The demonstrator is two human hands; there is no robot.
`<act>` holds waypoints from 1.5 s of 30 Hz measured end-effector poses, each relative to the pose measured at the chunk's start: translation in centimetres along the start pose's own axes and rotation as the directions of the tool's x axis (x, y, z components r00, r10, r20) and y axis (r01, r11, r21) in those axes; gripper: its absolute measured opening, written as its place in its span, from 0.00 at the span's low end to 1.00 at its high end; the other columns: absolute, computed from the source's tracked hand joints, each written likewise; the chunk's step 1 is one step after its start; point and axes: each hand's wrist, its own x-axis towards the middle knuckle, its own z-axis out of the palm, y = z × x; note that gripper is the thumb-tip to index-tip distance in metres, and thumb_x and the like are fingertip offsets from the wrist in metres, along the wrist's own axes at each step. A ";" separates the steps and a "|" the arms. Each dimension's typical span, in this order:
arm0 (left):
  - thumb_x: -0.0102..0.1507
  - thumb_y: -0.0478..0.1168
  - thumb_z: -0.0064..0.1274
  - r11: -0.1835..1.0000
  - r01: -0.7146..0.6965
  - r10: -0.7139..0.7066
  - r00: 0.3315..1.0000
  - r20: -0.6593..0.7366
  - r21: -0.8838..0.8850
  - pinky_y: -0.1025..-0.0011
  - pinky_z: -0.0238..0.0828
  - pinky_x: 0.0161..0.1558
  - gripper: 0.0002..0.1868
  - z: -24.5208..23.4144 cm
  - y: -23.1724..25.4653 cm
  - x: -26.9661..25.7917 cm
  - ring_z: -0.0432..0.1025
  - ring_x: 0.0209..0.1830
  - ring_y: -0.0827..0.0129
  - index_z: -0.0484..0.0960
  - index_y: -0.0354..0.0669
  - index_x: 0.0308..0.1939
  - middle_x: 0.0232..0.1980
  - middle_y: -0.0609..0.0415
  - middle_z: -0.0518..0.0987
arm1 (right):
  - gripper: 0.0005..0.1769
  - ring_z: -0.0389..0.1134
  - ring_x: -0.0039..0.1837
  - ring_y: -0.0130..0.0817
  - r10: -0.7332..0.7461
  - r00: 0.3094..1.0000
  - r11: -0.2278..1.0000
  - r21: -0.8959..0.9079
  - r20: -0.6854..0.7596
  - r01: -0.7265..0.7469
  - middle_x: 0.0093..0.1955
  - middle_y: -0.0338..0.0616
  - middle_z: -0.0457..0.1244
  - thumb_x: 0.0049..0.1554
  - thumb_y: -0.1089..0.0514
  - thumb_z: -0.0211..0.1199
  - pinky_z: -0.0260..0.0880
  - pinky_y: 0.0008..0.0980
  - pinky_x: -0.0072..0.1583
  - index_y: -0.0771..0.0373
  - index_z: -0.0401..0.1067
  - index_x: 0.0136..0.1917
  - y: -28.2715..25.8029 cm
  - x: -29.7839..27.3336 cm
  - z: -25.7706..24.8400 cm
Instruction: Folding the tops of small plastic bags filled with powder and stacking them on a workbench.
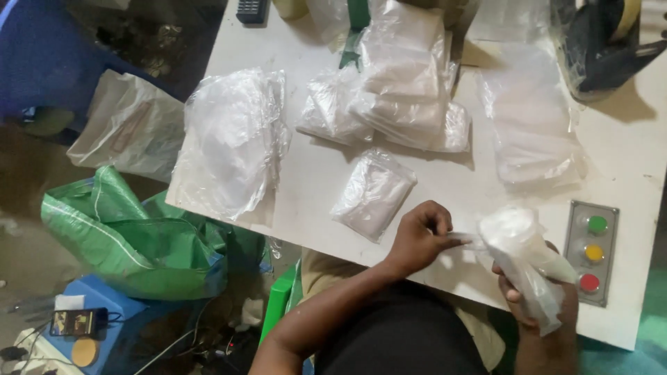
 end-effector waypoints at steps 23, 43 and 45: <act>0.67 0.41 0.54 -0.002 -0.809 0.683 0.428 0.592 0.587 0.64 0.70 0.37 0.08 3.6 1.0 -0.3 0.74 0.36 0.58 0.83 0.43 0.46 0.39 0.52 0.78 | 0.04 0.70 0.55 0.46 -0.771 0.102 -0.538 -0.556 0.629 -0.633 0.57 0.51 0.64 0.59 0.67 0.66 0.71 0.39 0.60 0.68 0.79 0.48 4.1 12.9 5.9; 0.69 0.30 0.51 -0.059 -0.874 0.700 0.308 0.644 0.482 0.65 0.65 0.35 0.05 4.0 0.7 -3.0 0.66 0.29 0.59 0.81 0.38 0.40 0.36 0.50 0.75 | 0.08 0.67 0.44 0.38 -0.979 0.115 0.205 -0.828 -0.170 0.522 0.43 0.51 0.67 0.62 0.61 0.60 0.71 0.38 0.45 0.68 0.74 0.50 3.4 8.8 4.6; 0.70 0.26 0.48 0.000 -0.875 0.650 0.368 0.665 0.484 0.64 0.64 0.37 0.06 4.6 1.5 -3.5 0.66 0.32 0.58 0.81 0.36 0.44 0.40 0.48 0.78 | 0.16 0.68 0.56 0.41 -0.942 0.187 0.332 -0.677 -0.280 0.657 0.52 0.49 0.68 0.65 0.54 0.57 0.72 0.38 0.55 0.66 0.72 0.60 3.8 9.5 6.0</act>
